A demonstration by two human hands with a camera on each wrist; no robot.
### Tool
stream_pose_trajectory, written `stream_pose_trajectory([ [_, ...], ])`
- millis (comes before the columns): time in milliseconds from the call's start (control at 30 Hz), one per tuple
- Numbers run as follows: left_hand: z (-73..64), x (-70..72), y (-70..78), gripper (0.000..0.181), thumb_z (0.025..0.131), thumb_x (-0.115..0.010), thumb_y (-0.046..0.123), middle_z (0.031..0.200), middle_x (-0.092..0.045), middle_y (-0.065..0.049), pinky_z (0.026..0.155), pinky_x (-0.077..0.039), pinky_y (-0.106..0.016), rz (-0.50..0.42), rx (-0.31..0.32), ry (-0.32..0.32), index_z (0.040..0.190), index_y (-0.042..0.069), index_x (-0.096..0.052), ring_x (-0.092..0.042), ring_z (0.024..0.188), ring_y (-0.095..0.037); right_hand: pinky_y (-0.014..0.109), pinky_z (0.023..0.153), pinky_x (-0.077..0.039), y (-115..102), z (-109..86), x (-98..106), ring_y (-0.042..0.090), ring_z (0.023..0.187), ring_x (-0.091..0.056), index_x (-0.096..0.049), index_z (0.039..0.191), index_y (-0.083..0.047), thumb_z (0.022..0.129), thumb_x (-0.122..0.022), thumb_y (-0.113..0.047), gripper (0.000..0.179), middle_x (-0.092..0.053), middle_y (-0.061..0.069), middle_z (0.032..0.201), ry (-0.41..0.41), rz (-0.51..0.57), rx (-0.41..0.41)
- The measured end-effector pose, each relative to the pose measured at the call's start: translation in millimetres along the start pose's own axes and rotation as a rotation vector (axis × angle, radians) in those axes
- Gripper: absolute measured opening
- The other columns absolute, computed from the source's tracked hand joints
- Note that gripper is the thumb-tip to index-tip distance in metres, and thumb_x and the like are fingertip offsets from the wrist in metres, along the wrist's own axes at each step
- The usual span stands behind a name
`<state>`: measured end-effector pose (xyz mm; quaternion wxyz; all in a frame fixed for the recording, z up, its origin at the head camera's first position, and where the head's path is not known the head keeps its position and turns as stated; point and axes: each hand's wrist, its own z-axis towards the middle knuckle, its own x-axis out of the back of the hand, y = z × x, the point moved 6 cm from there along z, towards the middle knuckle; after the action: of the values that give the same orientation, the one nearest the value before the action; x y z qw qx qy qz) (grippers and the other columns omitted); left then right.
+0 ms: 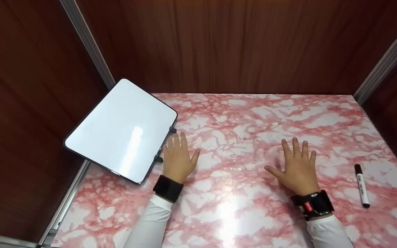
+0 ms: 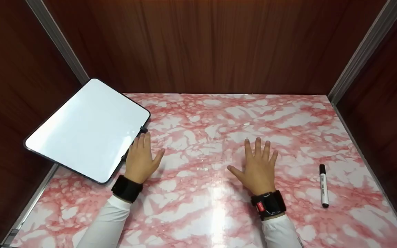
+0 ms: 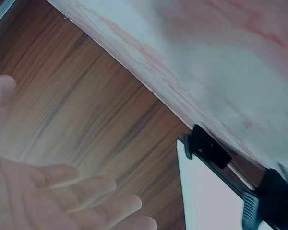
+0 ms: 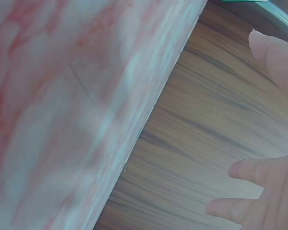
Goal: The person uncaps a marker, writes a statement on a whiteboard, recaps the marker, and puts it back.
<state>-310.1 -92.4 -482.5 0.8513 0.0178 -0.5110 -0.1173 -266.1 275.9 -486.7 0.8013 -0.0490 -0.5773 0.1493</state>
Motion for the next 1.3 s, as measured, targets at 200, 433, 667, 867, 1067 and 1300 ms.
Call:
stream_pose_trajectory([
  [200, -3.9, 22.4, -32.8, 0.064, 0.091, -0.063, 0.039, 0.121, -0.054, -0.025, 0.089, -0.045, -0.052, -0.078, 0.060, 0.129, 0.132, -0.008, -0.047, -0.053, 0.108, -0.041, 0.074, 0.104, 0.001, 3, -1.5, 13, 0.053, 0.139, -0.003, -0.030, 0.151, -0.004, 0.077, -0.061, -0.074, 0.106, -0.020, 0.032, 0.152, 0.017, -0.007, -0.025],
  [433, -14.0, 50.1, -90.5, 0.058, 0.093, -0.061, 0.034, 0.116, -0.056, -0.026, 0.083, -0.047, -0.052, -0.126, 0.203, 0.181, 0.129, -0.009, -0.048, -0.054, 0.101, -0.042, 0.078, 0.098, -0.009, 21, -9.0, 25, 0.058, 0.132, -0.019, -0.036, 0.146, -0.001, 0.077, -0.065, -0.070, 0.102, -0.030, 0.035, 0.144, 0.033, -0.010, -0.060],
  [667, -27.1, 73.8, -128.1, 0.056, 0.091, -0.062, 0.033, 0.114, -0.056, -0.029, 0.081, -0.046, -0.057, -0.061, 0.245, 0.245, 0.125, -0.011, -0.051, -0.052, 0.102, -0.045, 0.080, 0.093, -0.013, 54, -16.8, 40, 0.061, 0.127, -0.022, -0.042, 0.139, 0.002, 0.075, -0.069, -0.067, 0.098, -0.032, 0.037, 0.139, 0.041, -0.052, -0.126],
  [867, -38.9, 91.2, -165.0, 0.064, 0.089, -0.064, 0.034, 0.133, -0.041, -0.035, 0.100, -0.031, -0.063, -0.011, 0.342, 0.275, 0.131, -0.011, -0.045, -0.036, 0.123, -0.051, 0.081, 0.088, -0.015, 87, -23.2, 55, 0.064, 0.122, -0.020, -0.042, 0.136, 0.005, 0.075, -0.066, -0.071, 0.100, -0.029, 0.040, 0.136, -0.028, -0.092, -0.224],
  [1067, -50.6, 94.6, -191.1, 0.082, 0.091, -0.060, 0.039, 0.151, -0.015, -0.035, 0.112, -0.008, -0.063, 0.021, 0.453, 0.236, 0.146, -0.010, -0.025, -0.006, 0.141, -0.048, 0.080, 0.082, -0.024, 123, -36.6, 63, 0.069, 0.113, -0.026, -0.038, 0.134, 0.011, 0.079, -0.063, -0.070, 0.101, -0.030, 0.045, 0.129, -0.123, -0.076, -0.342],
  [1300, -61.9, 95.5, -205.7, 0.096, 0.091, -0.060, 0.037, 0.154, 0.004, -0.035, 0.116, -0.007, -0.052, 0.006, 0.526, 0.257, 0.148, -0.013, -0.002, 0.007, 0.142, -0.044, 0.070, 0.067, -0.040, 156, -52.0, 58, 0.067, 0.096, -0.039, -0.032, 0.129, 0.021, 0.091, -0.057, -0.057, 0.091, -0.035, 0.048, 0.116, -0.298, -0.059, -0.509],
])
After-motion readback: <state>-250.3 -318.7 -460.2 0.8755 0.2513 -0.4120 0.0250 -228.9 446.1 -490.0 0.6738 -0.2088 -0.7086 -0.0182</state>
